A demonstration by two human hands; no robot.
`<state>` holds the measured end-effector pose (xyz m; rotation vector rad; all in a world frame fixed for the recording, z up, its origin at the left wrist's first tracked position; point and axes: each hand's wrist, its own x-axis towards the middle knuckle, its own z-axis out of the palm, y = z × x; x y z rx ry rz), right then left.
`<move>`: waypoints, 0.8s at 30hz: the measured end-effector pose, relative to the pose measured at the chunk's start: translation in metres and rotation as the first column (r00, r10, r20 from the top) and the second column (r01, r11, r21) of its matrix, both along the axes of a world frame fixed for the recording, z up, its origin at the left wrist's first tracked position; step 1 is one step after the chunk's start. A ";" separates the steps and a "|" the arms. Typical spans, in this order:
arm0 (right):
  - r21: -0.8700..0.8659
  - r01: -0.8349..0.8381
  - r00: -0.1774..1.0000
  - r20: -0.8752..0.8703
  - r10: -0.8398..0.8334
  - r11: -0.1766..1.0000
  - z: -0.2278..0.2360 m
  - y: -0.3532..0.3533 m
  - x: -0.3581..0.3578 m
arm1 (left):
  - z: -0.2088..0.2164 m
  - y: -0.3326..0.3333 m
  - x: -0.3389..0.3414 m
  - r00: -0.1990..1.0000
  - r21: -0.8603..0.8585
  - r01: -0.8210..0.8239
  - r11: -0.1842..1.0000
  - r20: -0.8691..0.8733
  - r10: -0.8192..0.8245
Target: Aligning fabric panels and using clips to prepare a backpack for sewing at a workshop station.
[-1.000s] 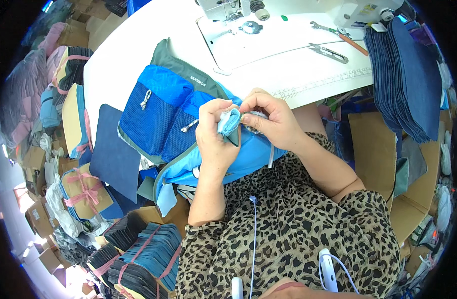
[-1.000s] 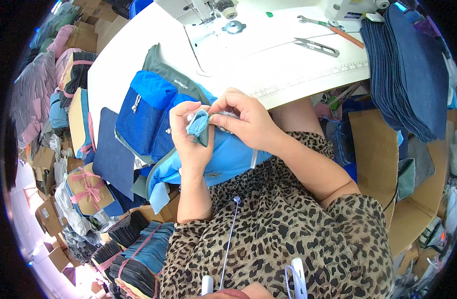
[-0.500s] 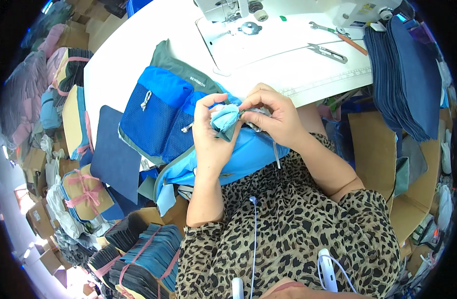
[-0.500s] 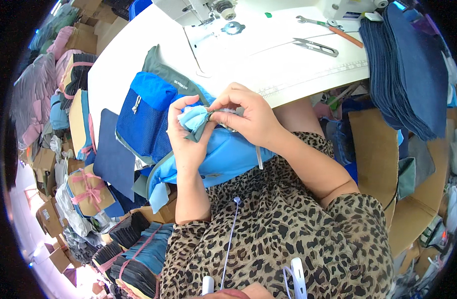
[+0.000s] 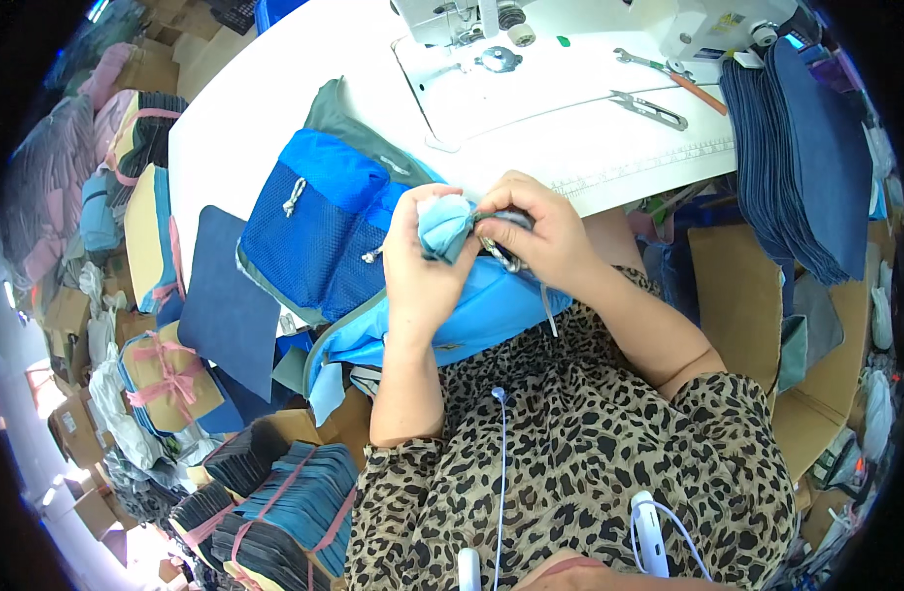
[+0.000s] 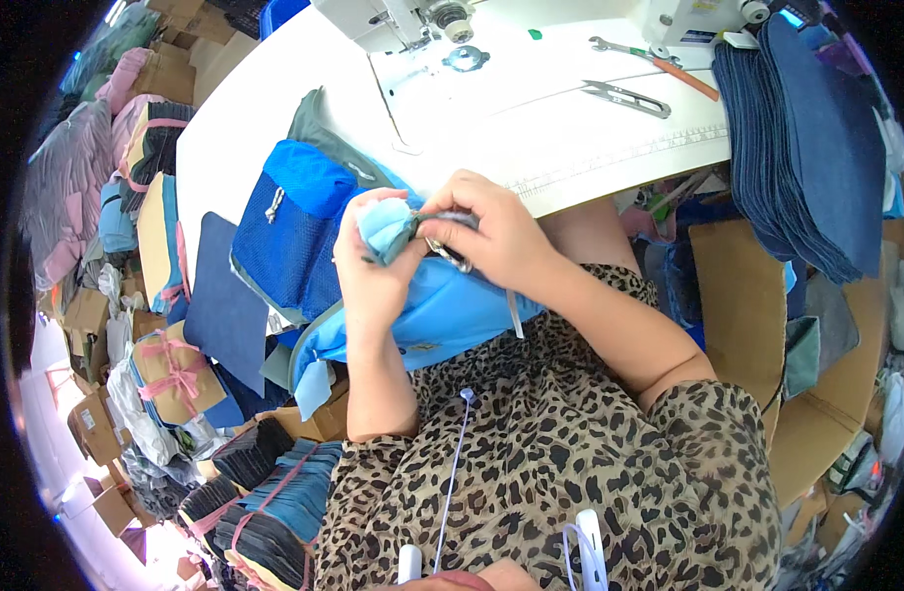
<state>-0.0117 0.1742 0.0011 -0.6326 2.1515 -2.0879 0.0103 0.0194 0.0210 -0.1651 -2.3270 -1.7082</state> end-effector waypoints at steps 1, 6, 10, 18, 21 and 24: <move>0.007 -0.034 0.995 0.098 0.033 0.999 0.001 0.003 -0.003 | 0.001 -0.003 -0.005 0.994 0.048 0.050 0.998 0.096 -0.054; -0.215 -0.076 0.937 0.317 0.143 0.974 -0.007 0.011 -0.011 | 0.000 -0.006 -0.017 0.922 0.281 0.077 0.957 0.345 -0.175; -0.206 -0.065 0.935 0.328 0.131 0.976 -0.016 0.011 -0.014 | 0.000 -0.008 -0.018 0.910 0.295 0.097 0.951 0.360 -0.205; -0.251 -0.074 0.916 0.366 0.165 0.965 -0.014 0.005 -0.018 | 0.002 -0.011 -0.023 0.898 0.266 0.155 0.952 0.363 -0.247; -0.128 -0.157 0.936 0.297 0.189 0.979 -0.019 0.007 -0.024 | 0.012 -0.020 -0.023 0.881 0.206 0.225 0.953 0.374 -0.289; -0.195 -0.087 0.935 0.323 0.148 0.977 -0.018 0.004 -0.025 | 0.017 -0.035 -0.021 0.854 0.149 0.289 0.946 0.405 -0.325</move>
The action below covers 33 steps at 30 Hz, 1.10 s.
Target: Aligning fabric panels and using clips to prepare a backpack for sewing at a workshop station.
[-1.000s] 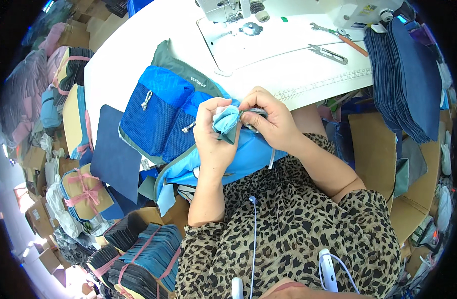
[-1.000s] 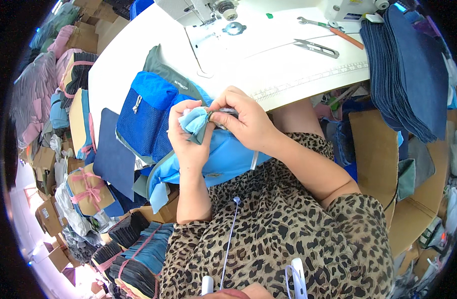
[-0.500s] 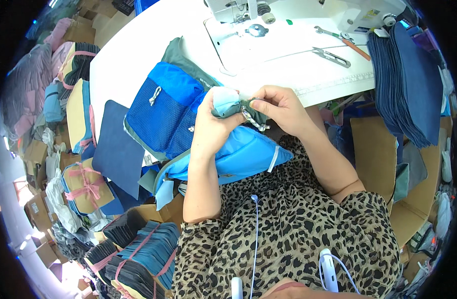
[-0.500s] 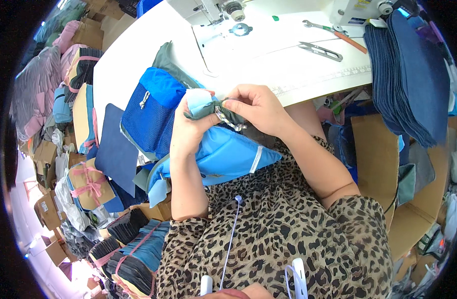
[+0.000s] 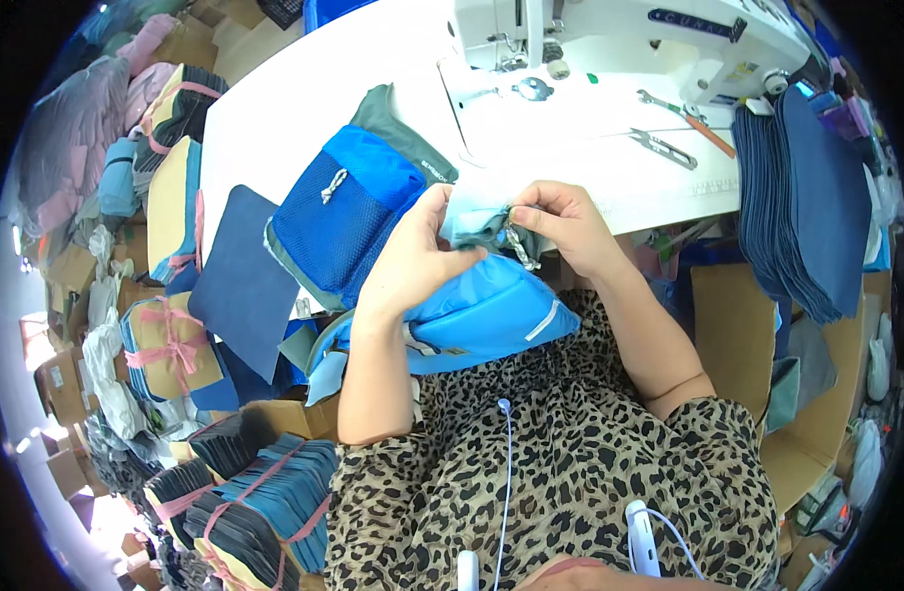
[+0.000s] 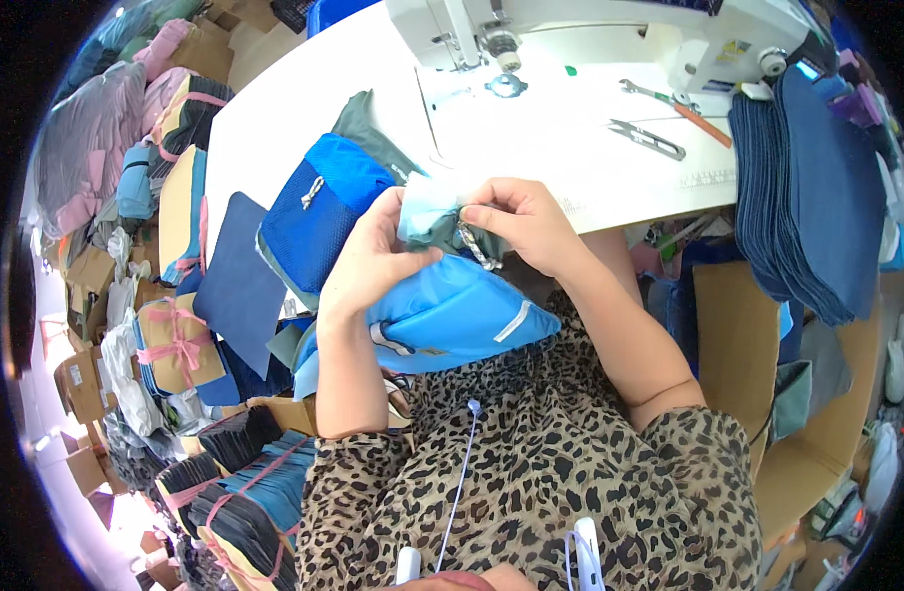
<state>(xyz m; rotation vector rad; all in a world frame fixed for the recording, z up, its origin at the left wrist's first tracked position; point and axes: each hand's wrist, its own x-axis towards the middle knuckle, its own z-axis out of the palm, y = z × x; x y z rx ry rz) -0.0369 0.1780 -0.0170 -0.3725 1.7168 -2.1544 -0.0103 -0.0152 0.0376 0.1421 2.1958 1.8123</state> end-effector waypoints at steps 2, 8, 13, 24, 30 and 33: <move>-0.069 0.106 0.993 -0.038 -0.108 0.992 0.003 -0.006 -0.002 | 0.000 -0.008 0.000 1.000 -0.045 0.021 0.999 0.011 -0.020; -0.208 0.147 0.989 0.042 -0.141 0.967 0.002 -0.017 -0.015 | 0.015 -0.001 0.007 0.728 -0.302 -0.539 0.787 -0.637 0.254; -0.117 0.210 0.976 -0.034 -0.215 0.971 0.008 -0.031 -0.012 | 0.001 0.052 0.069 0.652 -0.293 -0.411 0.863 -0.757 0.054; -0.184 0.249 0.964 -0.042 -0.261 0.951 -0.014 -0.029 -0.020 | -0.128 -0.039 0.185 0.443 -0.212 -0.878 0.429 -0.700 0.561; -0.299 0.283 0.952 -0.031 -0.305 0.912 -0.039 -0.024 -0.034 | -0.206 -0.064 0.203 0.658 0.517 -0.748 0.416 0.498 0.565; -0.308 0.308 0.949 0.037 -0.312 0.900 -0.024 -0.028 -0.033 | -0.141 -0.095 0.205 0.694 0.339 -0.710 0.618 0.485 0.532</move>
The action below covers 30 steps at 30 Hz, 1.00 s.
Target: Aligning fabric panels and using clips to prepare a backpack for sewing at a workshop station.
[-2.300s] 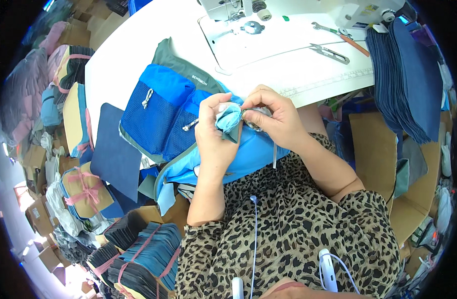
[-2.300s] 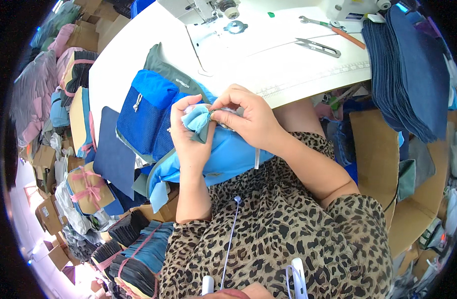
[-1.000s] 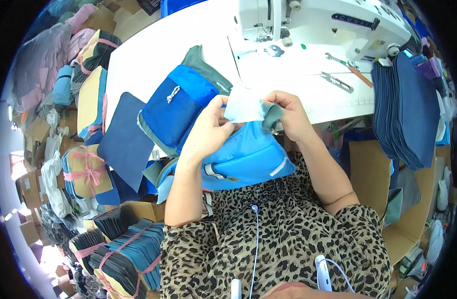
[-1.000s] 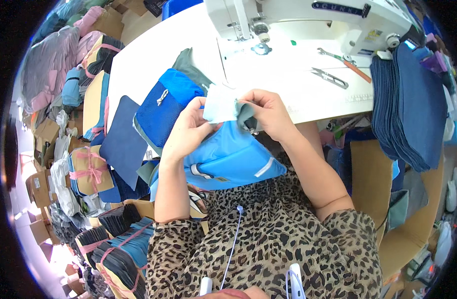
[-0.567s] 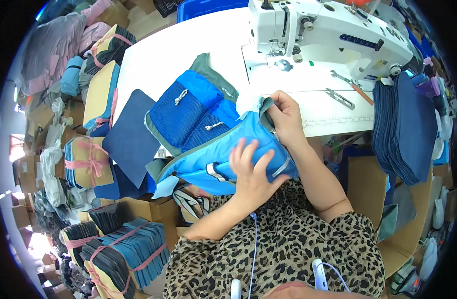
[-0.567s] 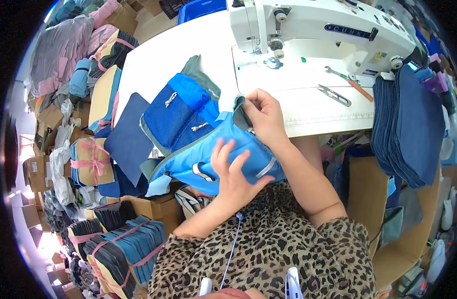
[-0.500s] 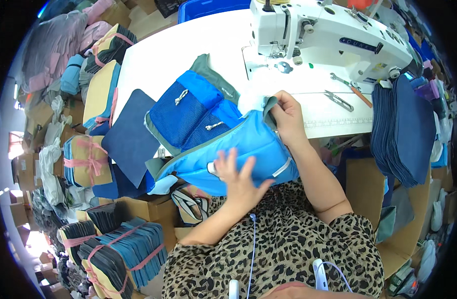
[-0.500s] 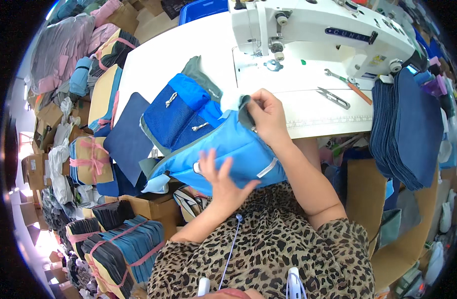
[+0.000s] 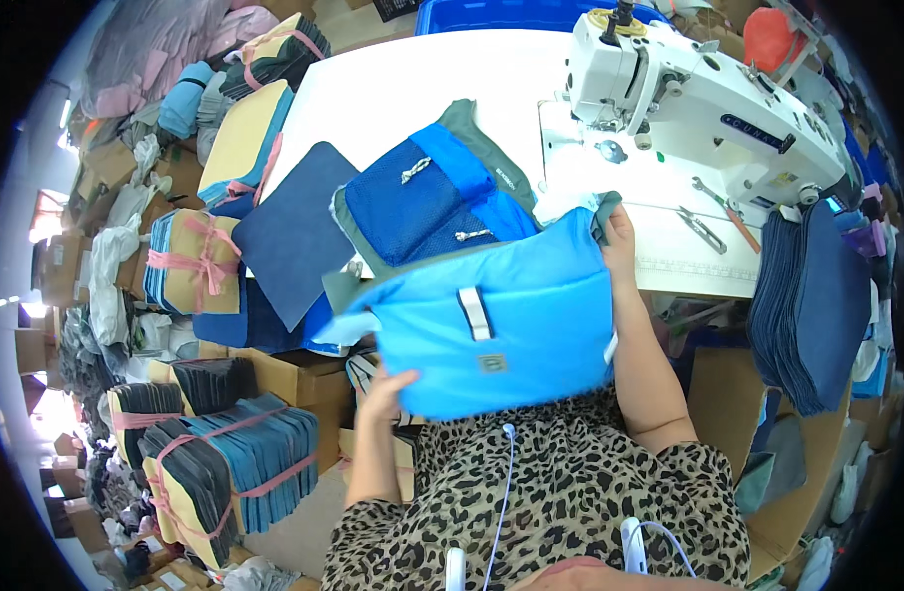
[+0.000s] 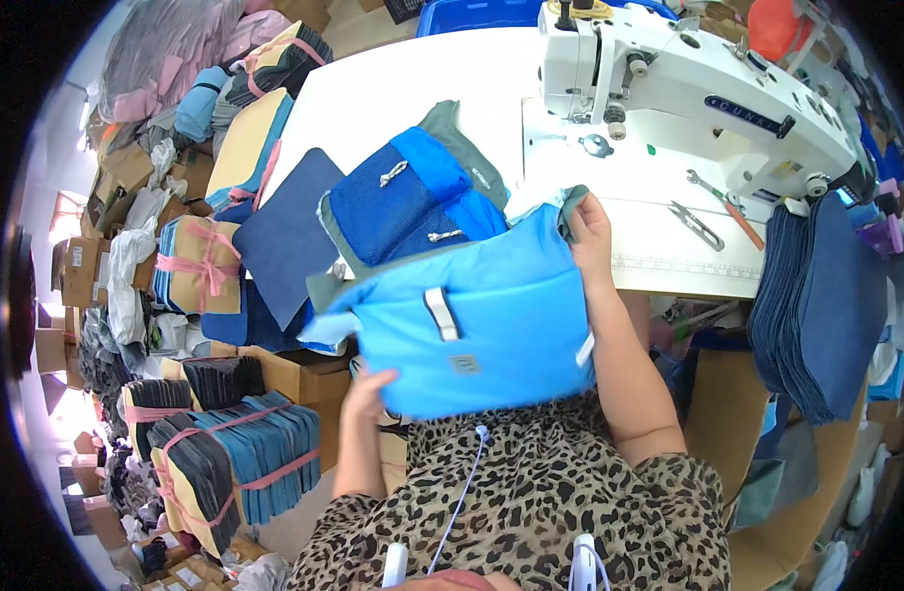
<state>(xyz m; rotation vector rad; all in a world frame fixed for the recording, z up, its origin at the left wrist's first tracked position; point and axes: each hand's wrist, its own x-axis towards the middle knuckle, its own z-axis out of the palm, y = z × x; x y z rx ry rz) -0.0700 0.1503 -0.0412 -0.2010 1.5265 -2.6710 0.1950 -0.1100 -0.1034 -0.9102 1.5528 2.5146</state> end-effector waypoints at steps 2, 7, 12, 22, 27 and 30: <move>-0.035 -0.001 0.998 0.062 0.003 0.999 0.007 -0.007 0.004 | 0.050 -0.048 0.019 0.980 -0.063 -0.144 0.988 -0.150 0.133; 0.179 -0.409 0.909 -0.008 0.417 0.895 -0.003 -0.028 0.027 | 0.239 -0.044 -0.078 0.636 0.299 -0.236 0.925 -0.672 0.380; -0.241 -0.334 0.910 0.170 0.378 0.911 0.020 -0.037 0.052 | 0.332 -0.004 -0.227 0.660 0.037 -0.015 0.999 -0.750 0.038; -0.215 -0.218 0.951 0.173 0.257 0.952 0.015 -0.025 0.046 | 0.172 0.060 -0.188 0.759 -0.813 0.006 0.582 -0.375 -0.532; -0.278 -0.209 0.925 0.254 0.282 0.937 0.026 -0.022 0.054 | 0.137 0.099 -0.167 0.819 -0.910 -0.109 0.400 -0.310 -0.482; -0.331 -0.209 0.920 0.252 0.300 0.920 0.025 -0.019 0.054 | 0.124 0.104 -0.176 0.810 -0.899 -0.203 0.387 -0.376 -0.449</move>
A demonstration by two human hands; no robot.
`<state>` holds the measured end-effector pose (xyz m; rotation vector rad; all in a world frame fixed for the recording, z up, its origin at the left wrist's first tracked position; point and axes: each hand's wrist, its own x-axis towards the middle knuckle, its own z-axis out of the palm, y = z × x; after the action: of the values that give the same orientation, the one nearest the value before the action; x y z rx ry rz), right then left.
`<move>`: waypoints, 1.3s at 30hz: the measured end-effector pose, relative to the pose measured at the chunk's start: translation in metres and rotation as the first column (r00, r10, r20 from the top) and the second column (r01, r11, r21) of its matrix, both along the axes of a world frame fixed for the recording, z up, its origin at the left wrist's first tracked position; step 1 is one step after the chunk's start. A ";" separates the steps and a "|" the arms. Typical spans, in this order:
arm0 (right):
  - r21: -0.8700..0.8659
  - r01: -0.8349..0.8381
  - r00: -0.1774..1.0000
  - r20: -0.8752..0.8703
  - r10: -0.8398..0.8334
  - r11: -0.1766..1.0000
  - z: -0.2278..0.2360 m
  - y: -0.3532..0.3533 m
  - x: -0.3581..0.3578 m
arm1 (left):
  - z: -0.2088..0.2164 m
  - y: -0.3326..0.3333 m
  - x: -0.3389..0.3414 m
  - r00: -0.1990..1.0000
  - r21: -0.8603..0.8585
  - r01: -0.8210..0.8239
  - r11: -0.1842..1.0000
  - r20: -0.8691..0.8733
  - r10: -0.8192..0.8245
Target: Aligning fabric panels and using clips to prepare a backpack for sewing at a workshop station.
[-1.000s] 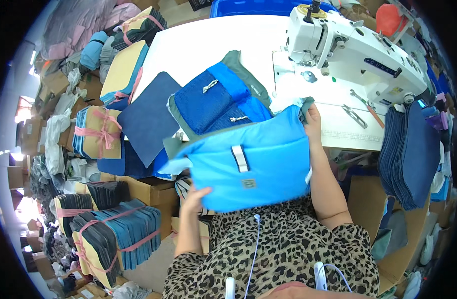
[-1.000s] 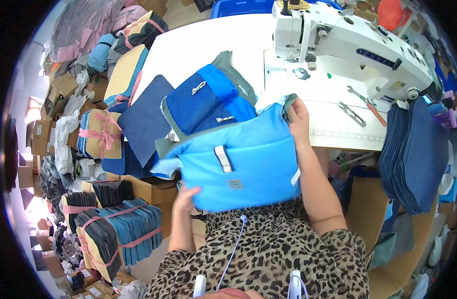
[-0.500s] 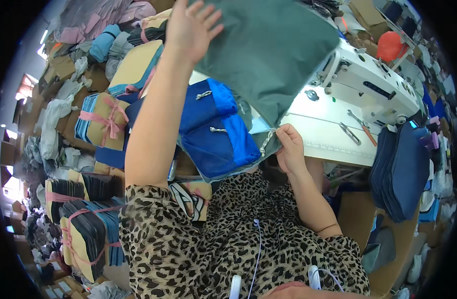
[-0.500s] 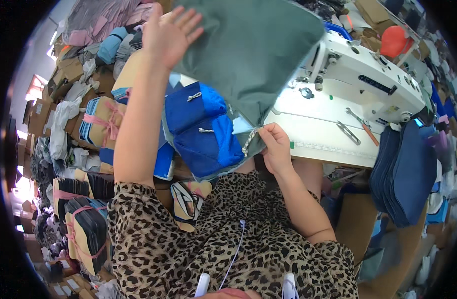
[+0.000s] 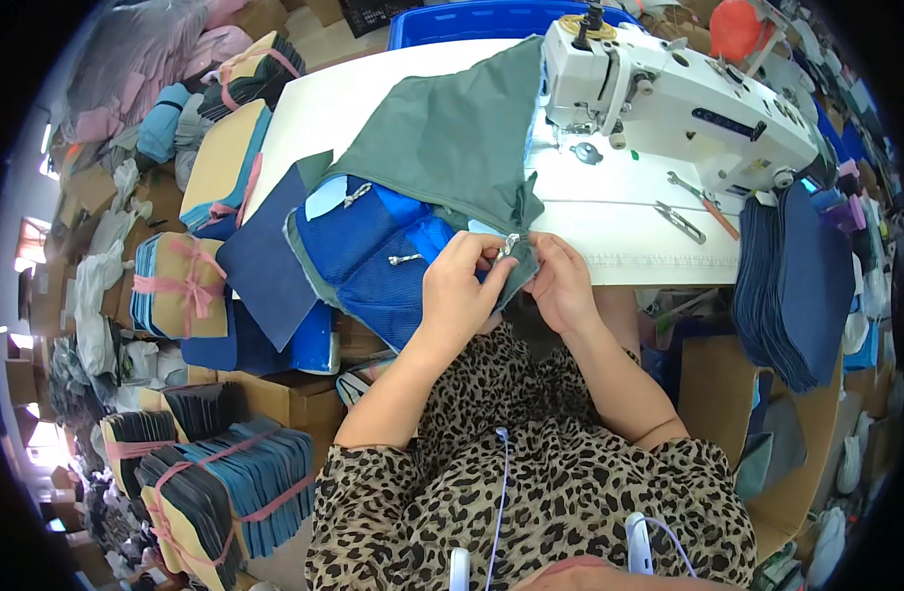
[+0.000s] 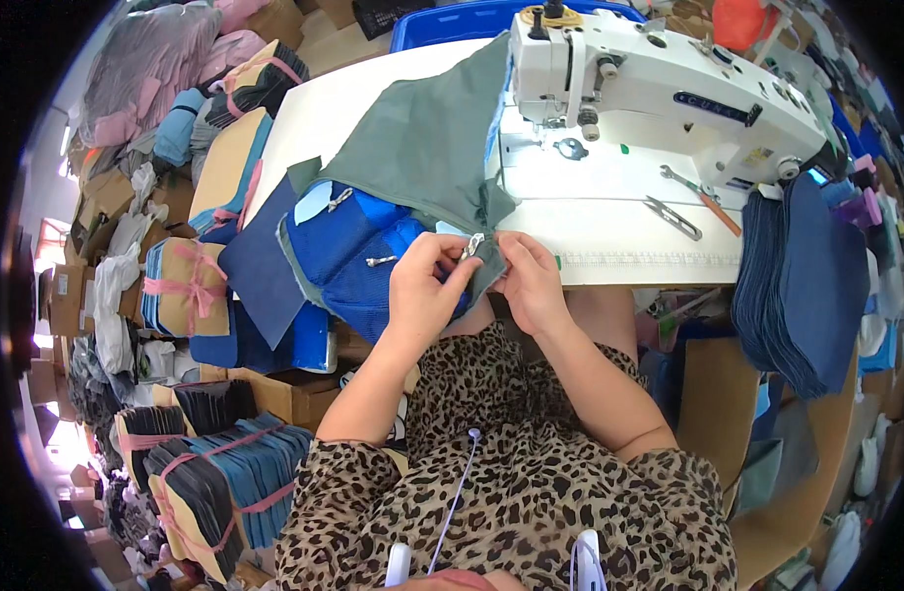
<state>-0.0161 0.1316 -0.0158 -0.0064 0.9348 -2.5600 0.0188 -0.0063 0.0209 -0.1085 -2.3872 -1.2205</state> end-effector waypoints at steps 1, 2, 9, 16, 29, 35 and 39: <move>0.020 -0.004 1.000 0.013 0.004 1.000 0.000 0.000 -0.002 | -0.002 0.001 -0.002 1.000 0.001 0.010 1.000 0.004 -0.010; 0.040 -0.009 1.000 0.026 0.008 0.999 0.000 -0.001 -0.003 | -0.003 0.001 -0.003 0.999 0.044 0.005 0.999 0.033 -0.007; 0.244 0.268 0.948 -0.236 -0.211 0.932 -0.015 -0.009 -0.007 | 0.002 -0.014 -0.012 0.999 0.029 -0.012 1.000 0.031 0.011; 0.083 0.182 0.981 -0.086 -0.175 0.980 -0.022 0.015 -0.019 | 0.012 -0.066 -0.032 0.992 -0.028 0.008 1.000 0.125 -0.004; 0.045 0.208 0.977 -0.057 -0.205 0.977 -0.012 0.020 -0.005 | -0.022 -0.064 -0.036 0.985 0.245 -0.002 0.969 0.166 -0.040; 0.079 0.186 0.982 -0.036 -0.184 0.979 -0.005 0.015 -0.016 | -0.024 -0.064 -0.033 0.984 0.271 0.010 0.963 0.170 -0.058; 0.150 0.176 0.979 -0.131 -0.157 0.973 -0.005 0.015 -0.020 | -0.026 -0.066 -0.032 0.985 0.296 0.028 0.955 0.157 -0.077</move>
<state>-0.0357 0.1471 -0.0213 -0.0349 1.2336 -2.6524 -0.0134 -0.0721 -0.0046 0.0255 -2.3209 -1.6533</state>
